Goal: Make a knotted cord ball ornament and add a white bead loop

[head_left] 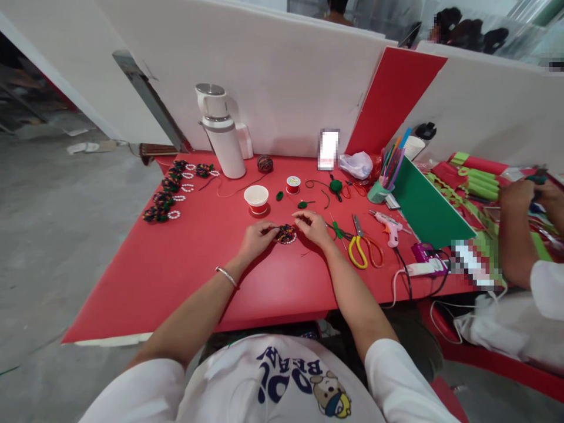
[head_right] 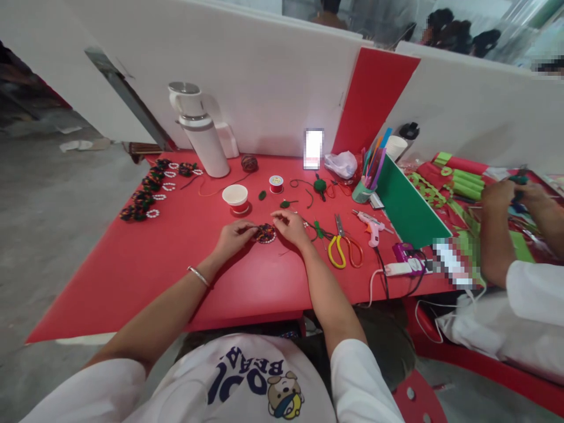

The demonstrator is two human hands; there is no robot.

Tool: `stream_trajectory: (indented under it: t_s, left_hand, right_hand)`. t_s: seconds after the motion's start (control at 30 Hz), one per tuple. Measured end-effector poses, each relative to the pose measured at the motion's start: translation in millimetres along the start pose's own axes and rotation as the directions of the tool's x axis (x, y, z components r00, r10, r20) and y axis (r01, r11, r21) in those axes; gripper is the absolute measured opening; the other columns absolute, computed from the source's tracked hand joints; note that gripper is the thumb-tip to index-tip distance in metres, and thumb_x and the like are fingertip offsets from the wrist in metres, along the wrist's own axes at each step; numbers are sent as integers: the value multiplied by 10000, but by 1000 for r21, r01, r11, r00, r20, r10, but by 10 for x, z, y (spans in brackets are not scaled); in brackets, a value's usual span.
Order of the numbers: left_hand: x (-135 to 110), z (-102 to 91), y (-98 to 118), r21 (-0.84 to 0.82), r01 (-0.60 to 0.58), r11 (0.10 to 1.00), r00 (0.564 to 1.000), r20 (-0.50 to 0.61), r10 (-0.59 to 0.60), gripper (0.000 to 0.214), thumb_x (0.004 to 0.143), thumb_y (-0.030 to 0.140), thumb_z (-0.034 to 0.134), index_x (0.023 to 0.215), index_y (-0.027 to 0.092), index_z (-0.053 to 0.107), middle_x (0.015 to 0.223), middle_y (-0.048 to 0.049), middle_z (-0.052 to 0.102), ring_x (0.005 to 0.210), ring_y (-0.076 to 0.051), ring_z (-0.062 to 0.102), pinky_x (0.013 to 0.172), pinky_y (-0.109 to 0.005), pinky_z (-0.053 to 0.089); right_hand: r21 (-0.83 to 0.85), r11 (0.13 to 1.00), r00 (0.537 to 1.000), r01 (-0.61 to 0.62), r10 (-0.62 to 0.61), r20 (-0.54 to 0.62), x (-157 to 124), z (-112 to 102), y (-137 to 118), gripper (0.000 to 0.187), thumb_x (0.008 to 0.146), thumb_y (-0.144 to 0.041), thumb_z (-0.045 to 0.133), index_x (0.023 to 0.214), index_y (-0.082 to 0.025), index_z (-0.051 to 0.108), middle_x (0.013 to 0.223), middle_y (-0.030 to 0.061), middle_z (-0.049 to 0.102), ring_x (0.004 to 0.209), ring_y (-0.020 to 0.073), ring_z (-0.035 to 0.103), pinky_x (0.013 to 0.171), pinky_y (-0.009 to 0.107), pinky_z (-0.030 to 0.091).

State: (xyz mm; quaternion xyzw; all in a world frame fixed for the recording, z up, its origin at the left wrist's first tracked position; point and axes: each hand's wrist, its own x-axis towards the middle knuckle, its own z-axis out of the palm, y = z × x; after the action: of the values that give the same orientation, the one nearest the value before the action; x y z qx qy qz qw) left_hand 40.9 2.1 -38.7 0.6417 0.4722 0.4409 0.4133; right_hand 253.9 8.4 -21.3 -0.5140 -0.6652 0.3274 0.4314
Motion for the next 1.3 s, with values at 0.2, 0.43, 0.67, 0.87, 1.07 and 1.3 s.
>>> stream_trajectory:
  t_s: [0.2, 0.43, 0.67, 0.87, 1.07, 1.3]
  left_hand:
    - [11, -30, -1, 44, -54, 998, 995, 92, 49, 235, 862, 362, 638, 757, 179, 741, 764, -56, 706, 701, -175, 633, 677, -288, 519]
    - [29, -9, -77, 96, -52, 994, 994, 98, 43, 222, 883, 340, 626, 780, 183, 744, 739, -44, 698, 697, -178, 634, 697, -290, 499]
    - [45, -33, -89, 86, -67, 994, 991, 122, 56, 242, 887, 341, 616, 724, 186, 705, 722, -32, 664, 672, -165, 605, 677, -285, 482]
    - [56, -94, -63, 96, -151, 984, 968, 216, 128, 274, 895, 282, 585, 644, 197, 656, 736, -45, 663, 739, -183, 611, 750, -310, 491]
    - [74, -84, -101, 115, -175, 978, 964, 222, 147, 293, 896, 268, 567, 618, 192, 623, 772, -57, 669, 769, -189, 620, 767, -322, 489]
    - [80, -73, -124, 163, -205, 965, 961, 221, 167, 275, 896, 274, 560, 641, 190, 616, 831, -62, 695, 818, -191, 630, 792, -322, 493]
  right_hand:
    - [-347, 936, 990, -67, 20, -138, -212, -268, -233, 283, 976, -321, 575, 1159, -208, 759, 1076, 71, 769, 889, 186, 687, 895, 307, 516]
    - [-736, 395, 835, -550, 263, -483, -925, -856, -438, 448, 980, -269, 536, 1403, -166, 643, 1263, 195, 689, 1180, 318, 641, 934, 387, 503]
    - [-754, 191, 732, -628, 475, -489, -1025, -930, -514, 417, 993, -312, 545, 1371, -160, 633, 1235, 205, 697, 1158, 329, 691, 887, 380, 536]
    - [-696, 153, 639, -702, 568, -519, -1045, -981, -463, 492, 967, -360, 579, 1428, -189, 588, 1297, 227, 663, 1202, 356, 686, 912, 425, 543]
    - [-689, 158, 624, -707, 597, -504, -1078, -1093, -405, 444, 926, -243, 579, 1359, -153, 621, 1190, 216, 735, 1161, 348, 715, 923, 413, 536]
    - [-694, 224, 664, -684, 586, -465, -1148, -1185, -340, 517, 980, -380, 509, 1455, -186, 573, 1257, 202, 728, 1193, 348, 699, 932, 417, 522]
